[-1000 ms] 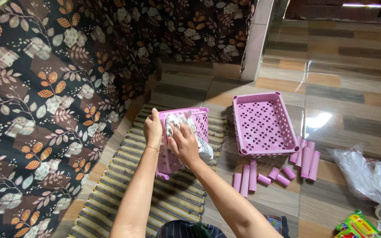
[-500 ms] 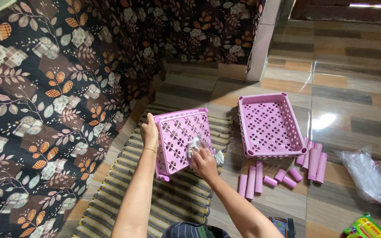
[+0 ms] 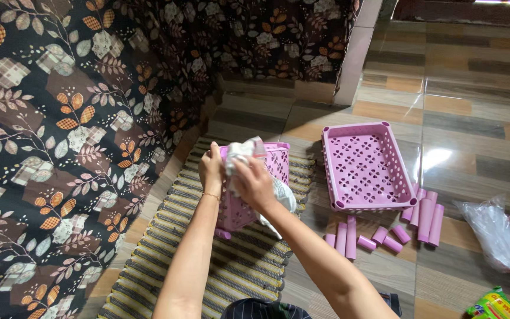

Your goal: The person wipes two pink plastic baskets with a cloth, then inserts pink cylindrical connectors into the basket corners to assemble them. The baskets are handled one at a time and stacked after assembly.

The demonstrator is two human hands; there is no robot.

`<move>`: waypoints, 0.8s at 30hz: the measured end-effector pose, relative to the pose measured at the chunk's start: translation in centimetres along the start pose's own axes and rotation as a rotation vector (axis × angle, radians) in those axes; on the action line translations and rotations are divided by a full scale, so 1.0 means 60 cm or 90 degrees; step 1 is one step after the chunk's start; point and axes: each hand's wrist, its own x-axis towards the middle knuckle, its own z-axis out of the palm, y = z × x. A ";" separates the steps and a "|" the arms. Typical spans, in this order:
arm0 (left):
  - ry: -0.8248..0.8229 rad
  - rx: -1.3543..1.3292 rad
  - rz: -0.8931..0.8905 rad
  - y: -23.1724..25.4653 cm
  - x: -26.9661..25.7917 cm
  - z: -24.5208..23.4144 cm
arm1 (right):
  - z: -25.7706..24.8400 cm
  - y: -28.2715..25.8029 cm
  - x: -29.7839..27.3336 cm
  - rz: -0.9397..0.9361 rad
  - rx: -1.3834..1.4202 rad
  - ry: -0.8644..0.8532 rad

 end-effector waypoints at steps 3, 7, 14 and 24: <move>-0.013 -0.027 -0.008 -0.001 0.000 -0.011 | -0.003 -0.009 0.020 0.010 0.026 -0.062; 0.007 -0.026 -0.020 -0.011 0.003 -0.024 | 0.009 0.024 0.005 -0.015 0.006 -0.083; 0.025 -0.085 0.014 -0.032 0.028 -0.031 | 0.012 0.151 -0.048 0.174 -0.097 -0.126; 0.012 -0.043 -0.008 -0.047 0.061 -0.023 | -0.018 0.207 -0.122 0.283 -0.103 -0.133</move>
